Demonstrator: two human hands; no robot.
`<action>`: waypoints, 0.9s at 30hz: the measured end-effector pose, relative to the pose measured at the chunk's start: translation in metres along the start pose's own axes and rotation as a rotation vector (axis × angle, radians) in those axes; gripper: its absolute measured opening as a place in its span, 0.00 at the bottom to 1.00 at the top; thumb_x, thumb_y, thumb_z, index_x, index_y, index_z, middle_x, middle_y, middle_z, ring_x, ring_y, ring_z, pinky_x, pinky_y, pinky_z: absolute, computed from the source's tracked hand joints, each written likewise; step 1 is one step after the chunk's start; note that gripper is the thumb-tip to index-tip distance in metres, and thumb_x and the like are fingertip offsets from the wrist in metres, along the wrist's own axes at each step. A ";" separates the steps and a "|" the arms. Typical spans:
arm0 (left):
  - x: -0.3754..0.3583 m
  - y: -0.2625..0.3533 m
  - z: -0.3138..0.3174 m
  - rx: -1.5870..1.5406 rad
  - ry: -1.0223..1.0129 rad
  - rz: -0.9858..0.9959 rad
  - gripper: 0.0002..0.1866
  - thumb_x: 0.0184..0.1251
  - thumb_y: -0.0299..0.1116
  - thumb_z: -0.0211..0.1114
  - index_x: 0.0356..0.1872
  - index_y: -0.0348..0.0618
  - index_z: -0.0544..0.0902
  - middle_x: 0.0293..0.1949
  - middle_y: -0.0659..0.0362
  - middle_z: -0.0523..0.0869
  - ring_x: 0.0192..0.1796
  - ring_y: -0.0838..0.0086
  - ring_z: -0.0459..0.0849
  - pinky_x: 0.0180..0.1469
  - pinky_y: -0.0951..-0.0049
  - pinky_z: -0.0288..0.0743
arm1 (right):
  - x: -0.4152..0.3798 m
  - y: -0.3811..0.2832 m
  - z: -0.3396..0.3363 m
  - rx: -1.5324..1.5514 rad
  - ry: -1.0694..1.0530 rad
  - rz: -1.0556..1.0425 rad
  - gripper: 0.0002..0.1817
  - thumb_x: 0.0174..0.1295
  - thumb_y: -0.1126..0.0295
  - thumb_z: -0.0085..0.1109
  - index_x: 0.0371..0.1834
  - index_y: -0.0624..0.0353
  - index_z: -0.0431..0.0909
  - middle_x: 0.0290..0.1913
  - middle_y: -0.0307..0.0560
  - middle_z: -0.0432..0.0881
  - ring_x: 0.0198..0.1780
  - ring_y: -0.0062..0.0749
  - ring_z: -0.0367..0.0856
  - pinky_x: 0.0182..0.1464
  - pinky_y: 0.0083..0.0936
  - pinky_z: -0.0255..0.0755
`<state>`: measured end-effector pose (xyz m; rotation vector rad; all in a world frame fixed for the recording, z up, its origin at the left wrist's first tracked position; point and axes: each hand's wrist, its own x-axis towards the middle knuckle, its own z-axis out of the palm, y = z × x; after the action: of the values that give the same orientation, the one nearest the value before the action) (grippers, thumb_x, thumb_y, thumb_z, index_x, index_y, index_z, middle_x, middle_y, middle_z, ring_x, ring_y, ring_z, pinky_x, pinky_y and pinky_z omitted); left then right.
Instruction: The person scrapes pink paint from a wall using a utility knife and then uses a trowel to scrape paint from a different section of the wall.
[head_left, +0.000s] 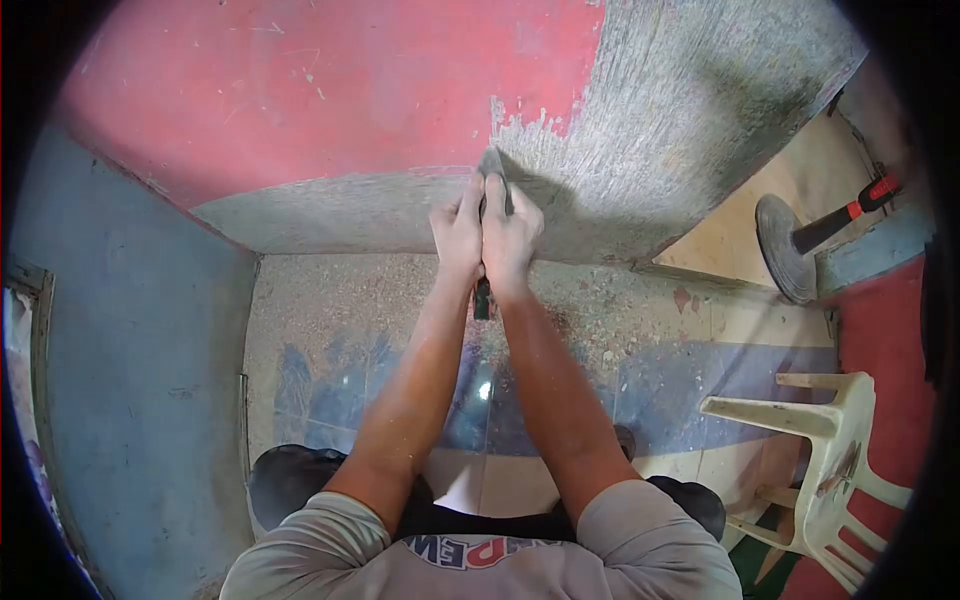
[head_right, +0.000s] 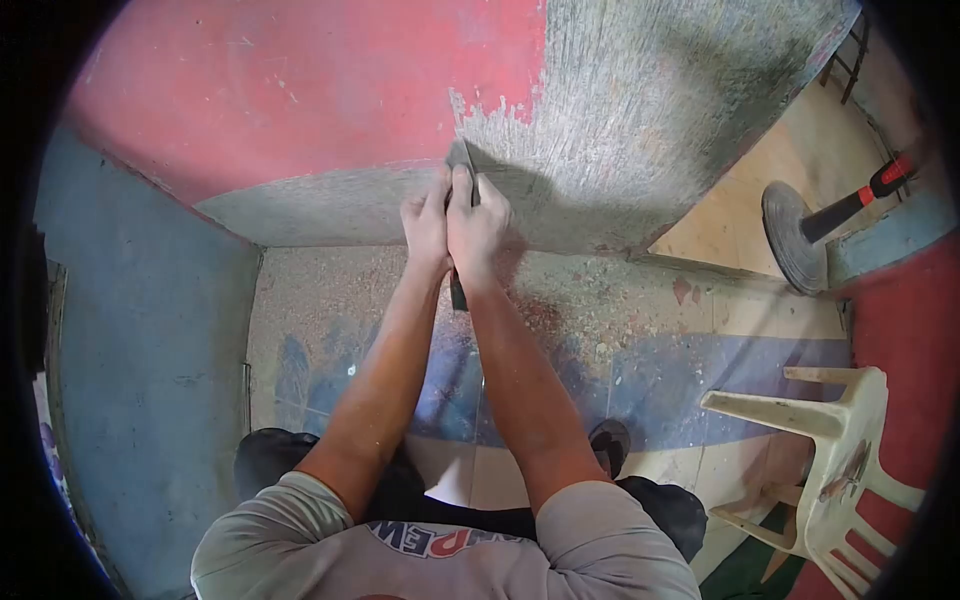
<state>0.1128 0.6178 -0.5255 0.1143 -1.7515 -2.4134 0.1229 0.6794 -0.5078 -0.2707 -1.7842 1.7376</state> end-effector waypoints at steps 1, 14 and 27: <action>-0.002 -0.013 -0.004 0.030 0.025 0.000 0.19 0.81 0.39 0.65 0.32 0.32 0.89 0.27 0.68 0.81 0.32 0.84 0.72 0.33 0.73 0.68 | -0.006 0.017 0.000 -0.070 -0.005 0.035 0.22 0.74 0.57 0.61 0.31 0.68 0.82 0.25 0.65 0.79 0.24 0.50 0.72 0.34 0.47 0.70; 0.004 -0.019 -0.014 0.115 -0.006 0.031 0.16 0.81 0.38 0.65 0.39 0.34 0.89 0.34 0.64 0.87 0.36 0.81 0.80 0.37 0.72 0.75 | -0.008 0.027 0.000 -0.114 -0.014 -0.026 0.20 0.76 0.61 0.60 0.33 0.70 0.81 0.24 0.47 0.78 0.31 0.23 0.68 0.36 0.37 0.70; 0.007 -0.006 -0.012 0.139 0.004 0.013 0.21 0.79 0.42 0.66 0.36 0.28 0.89 0.29 0.66 0.85 0.35 0.83 0.76 0.34 0.71 0.71 | -0.007 0.012 0.006 -0.027 0.009 -0.057 0.22 0.77 0.59 0.58 0.30 0.70 0.79 0.22 0.62 0.75 0.23 0.37 0.69 0.32 0.43 0.69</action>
<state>0.1073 0.6068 -0.5349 0.1235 -1.9114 -2.2794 0.1218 0.6714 -0.5211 -0.2361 -1.7928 1.6707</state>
